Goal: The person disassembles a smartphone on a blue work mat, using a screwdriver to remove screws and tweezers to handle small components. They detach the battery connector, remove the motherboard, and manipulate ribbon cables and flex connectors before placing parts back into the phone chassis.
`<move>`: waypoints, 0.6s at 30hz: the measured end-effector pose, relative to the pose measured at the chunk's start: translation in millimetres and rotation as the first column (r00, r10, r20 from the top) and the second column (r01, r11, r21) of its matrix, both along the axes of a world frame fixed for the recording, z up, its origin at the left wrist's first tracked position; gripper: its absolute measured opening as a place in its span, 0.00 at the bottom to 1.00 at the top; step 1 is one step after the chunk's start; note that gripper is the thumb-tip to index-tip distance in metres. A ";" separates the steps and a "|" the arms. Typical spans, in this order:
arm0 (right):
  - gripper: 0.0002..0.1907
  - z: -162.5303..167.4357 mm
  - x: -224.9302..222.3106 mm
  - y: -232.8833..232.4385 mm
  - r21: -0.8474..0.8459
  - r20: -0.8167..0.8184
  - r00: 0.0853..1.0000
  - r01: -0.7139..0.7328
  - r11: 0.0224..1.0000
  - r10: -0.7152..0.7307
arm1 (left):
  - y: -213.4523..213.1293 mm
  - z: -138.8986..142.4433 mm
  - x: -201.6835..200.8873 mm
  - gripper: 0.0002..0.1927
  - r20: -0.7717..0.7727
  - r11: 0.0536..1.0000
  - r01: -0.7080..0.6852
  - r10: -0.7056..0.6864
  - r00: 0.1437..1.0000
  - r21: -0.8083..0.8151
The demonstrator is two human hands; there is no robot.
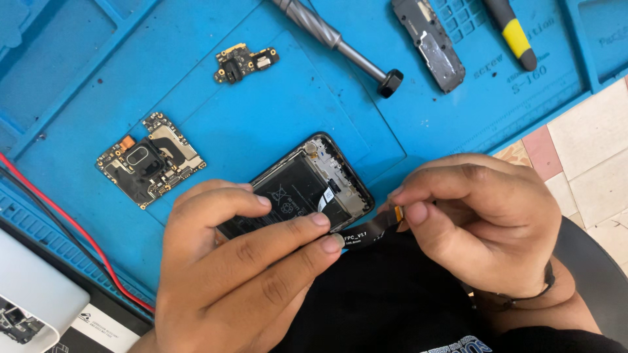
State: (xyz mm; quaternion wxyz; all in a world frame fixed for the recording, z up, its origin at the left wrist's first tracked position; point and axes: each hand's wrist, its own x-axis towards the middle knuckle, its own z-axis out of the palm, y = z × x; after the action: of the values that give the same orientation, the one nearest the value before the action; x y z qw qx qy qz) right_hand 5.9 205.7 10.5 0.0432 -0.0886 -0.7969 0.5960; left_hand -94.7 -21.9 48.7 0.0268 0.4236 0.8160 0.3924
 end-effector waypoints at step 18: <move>0.08 -4.0 8.8 8.1 -0.292 0.031 0.999 -0.006 0.956 0.015 | -0.1 0.4 -5.9 0.13 0.000 1.000 0.021 -0.021 1.000 -0.015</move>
State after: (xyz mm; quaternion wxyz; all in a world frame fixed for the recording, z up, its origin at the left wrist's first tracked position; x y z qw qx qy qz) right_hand 14.7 213.8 6.5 0.0134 -0.0996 -0.7013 0.7058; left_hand -100.6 -22.0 49.0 0.0339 0.4318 0.8145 0.3860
